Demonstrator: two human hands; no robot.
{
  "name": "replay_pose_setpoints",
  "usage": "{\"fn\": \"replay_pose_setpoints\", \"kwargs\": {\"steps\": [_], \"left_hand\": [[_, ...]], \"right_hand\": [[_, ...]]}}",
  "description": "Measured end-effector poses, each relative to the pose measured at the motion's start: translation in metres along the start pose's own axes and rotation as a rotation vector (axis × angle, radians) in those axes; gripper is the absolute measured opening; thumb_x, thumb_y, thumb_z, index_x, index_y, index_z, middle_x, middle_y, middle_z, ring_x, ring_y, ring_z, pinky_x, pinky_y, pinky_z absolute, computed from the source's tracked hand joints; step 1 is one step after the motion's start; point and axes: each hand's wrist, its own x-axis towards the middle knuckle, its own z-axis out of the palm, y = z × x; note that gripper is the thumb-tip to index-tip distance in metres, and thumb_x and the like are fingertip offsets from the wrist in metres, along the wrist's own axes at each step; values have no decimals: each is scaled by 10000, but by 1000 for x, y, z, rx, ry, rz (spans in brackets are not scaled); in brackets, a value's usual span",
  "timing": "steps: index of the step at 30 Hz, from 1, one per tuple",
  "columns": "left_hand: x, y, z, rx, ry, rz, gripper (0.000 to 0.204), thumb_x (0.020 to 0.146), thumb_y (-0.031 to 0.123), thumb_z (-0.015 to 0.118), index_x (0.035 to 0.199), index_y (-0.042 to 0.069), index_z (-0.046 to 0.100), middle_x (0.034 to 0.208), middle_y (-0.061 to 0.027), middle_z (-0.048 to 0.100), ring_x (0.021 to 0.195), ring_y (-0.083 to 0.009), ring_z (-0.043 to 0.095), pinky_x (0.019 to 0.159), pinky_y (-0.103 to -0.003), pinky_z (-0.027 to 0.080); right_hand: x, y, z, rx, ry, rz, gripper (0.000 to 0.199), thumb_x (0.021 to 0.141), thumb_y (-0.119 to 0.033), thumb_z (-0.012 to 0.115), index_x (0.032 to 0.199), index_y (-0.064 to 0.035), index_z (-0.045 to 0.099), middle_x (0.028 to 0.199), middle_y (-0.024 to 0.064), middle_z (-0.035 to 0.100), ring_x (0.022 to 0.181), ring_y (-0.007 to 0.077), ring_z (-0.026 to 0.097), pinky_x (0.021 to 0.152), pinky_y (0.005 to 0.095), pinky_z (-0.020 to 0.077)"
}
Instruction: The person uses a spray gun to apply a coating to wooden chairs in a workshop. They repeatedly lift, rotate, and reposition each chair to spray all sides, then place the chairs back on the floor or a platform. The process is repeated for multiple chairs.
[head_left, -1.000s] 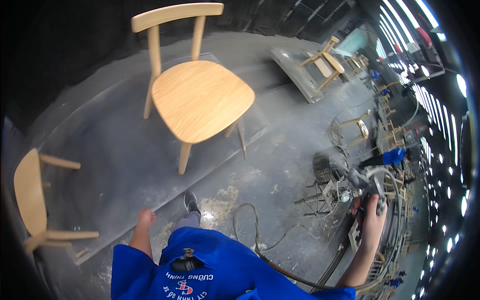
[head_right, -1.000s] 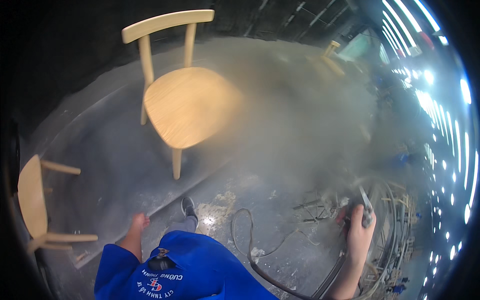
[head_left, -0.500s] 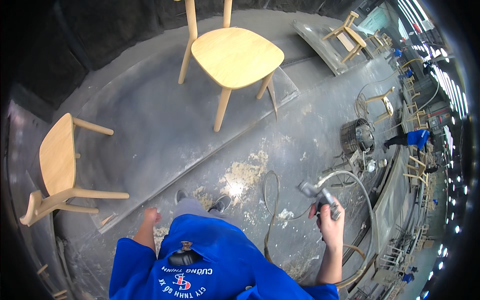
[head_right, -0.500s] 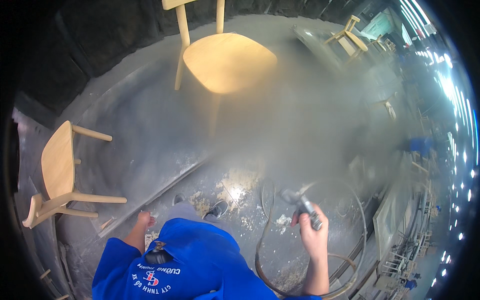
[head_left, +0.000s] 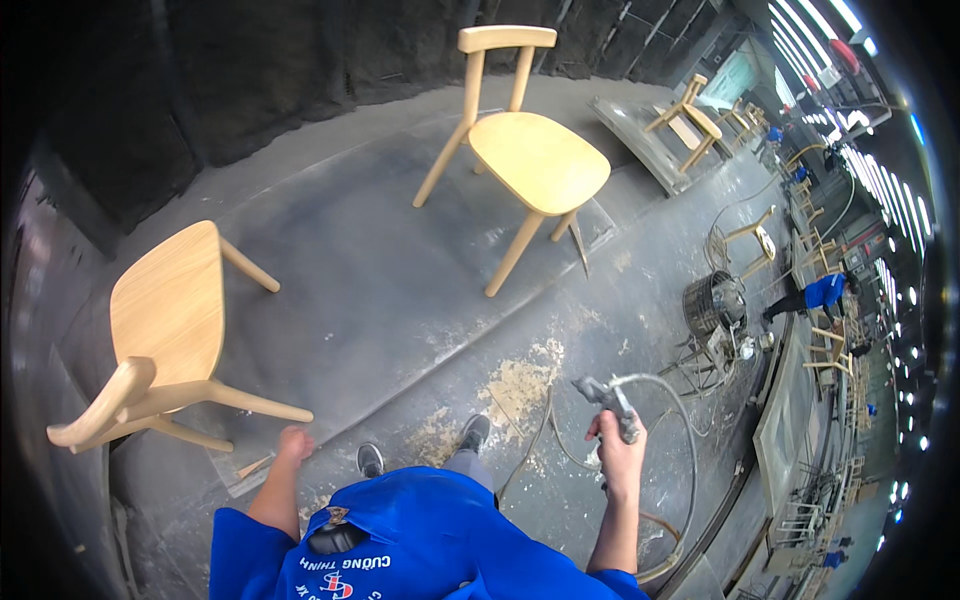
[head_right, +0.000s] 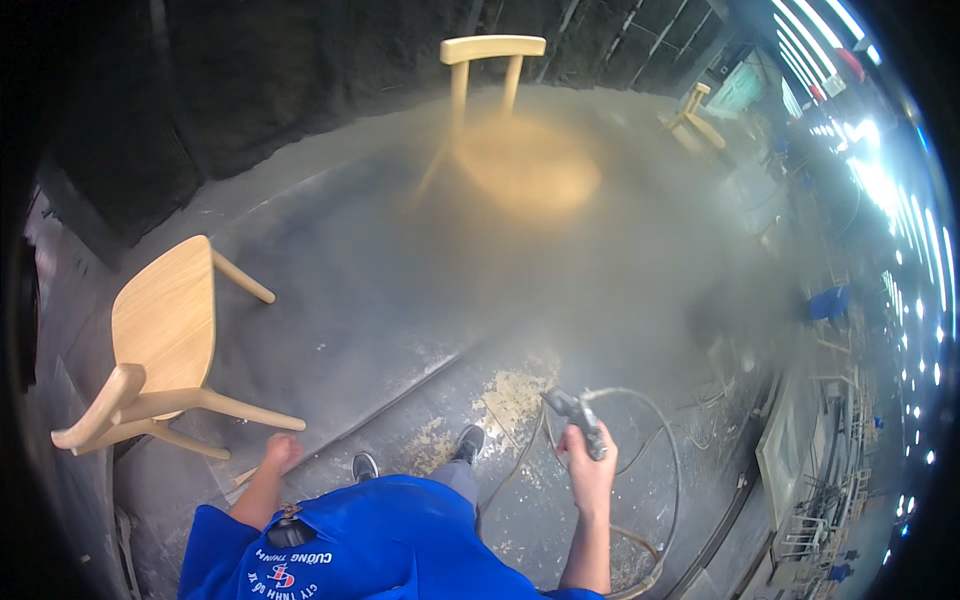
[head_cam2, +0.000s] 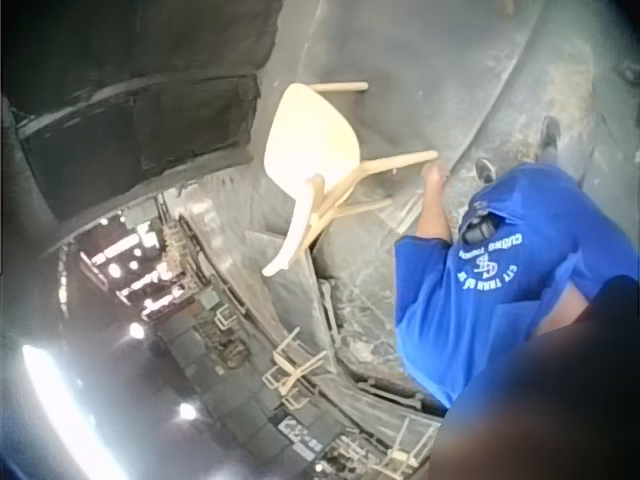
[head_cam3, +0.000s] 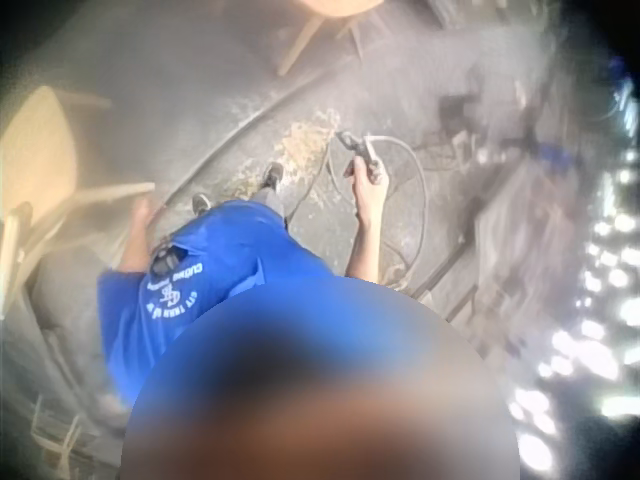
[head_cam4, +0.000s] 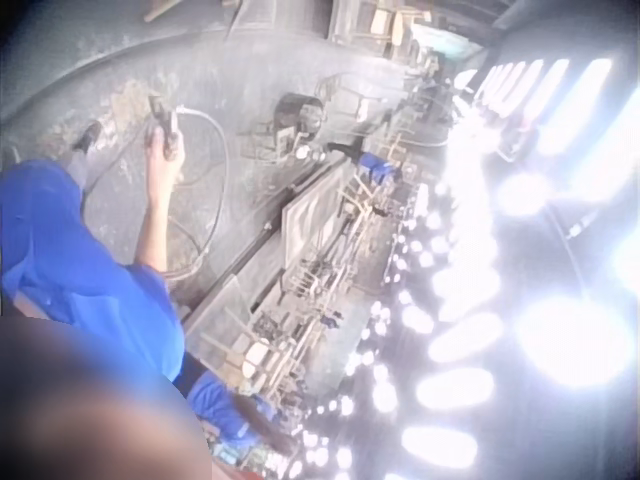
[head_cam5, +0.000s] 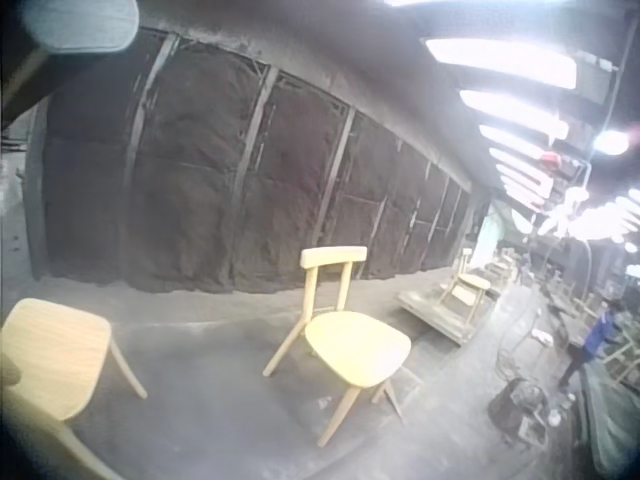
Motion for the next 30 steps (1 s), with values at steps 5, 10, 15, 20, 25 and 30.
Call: {"fn": "replay_pose_setpoints", "kwargs": {"steps": [5, 10, 15, 20, 25, 30], "left_hand": [[24, -71, -92, -23, 124, -228, 251, 996, 242, 478, 1085, 34, 587, 911, -180, 665, 730, -292, 657, 599, -454, 539], [3, -133, -103, -263, 124, -187, 215, 957, 195, 479, 1029, 18, 578, 866, -191, 646, 694, -298, 638, 586, -494, 533], [-46, -186, -65, -623, 89, -234, 197, 932, 152, 474, 996, -8, 570, 878, -212, 650, 685, -304, 639, 573, -470, 543], [-52, -228, -44, -531, 4, -233, 255, 915, 125, 482, 1059, -71, 561, 913, -261, 652, 696, -358, 669, 595, -476, 577], [-31, -211, -52, -383, 3, -159, 275, 903, 111, 491, 1076, -92, 557, 909, -273, 654, 691, -370, 682, 595, -462, 589], [-41, -131, -52, -331, 60, -62, 219, 899, 118, 499, 1024, -50, 562, 849, -229, 655, 662, -320, 669, 562, -417, 567]], "right_hand": [[-6, -52, 74, -266, -82, -487, 360, 866, -151, 788, 1181, -27, 666, 995, 147, 738, 885, 258, 722, 755, 329, 546], [11, -55, 127, -440, -191, -557, 373, 857, -200, 797, 1166, -40, 665, 968, 210, 728, 896, 359, 727, 757, 384, 552], [42, -31, 161, -509, -192, -491, 398, 887, -324, 757, 1199, -93, 671, 954, 207, 728, 920, 407, 704, 768, 449, 548], [45, -30, 161, -556, -276, -405, 426, 918, -358, 709, 1228, -71, 650, 1061, 241, 704, 976, 447, 673, 830, 489, 548], [29, -70, 129, -503, -63, -663, 439, 872, -283, 771, 1236, -71, 645, 1031, 198, 718, 903, 383, 706, 746, 438, 562], [13, -106, 94, -392, 112, -908, 509, 792, -129, 837, 1250, -37, 637, 984, 173, 716, 829, 332, 716, 702, 379, 563]]}}
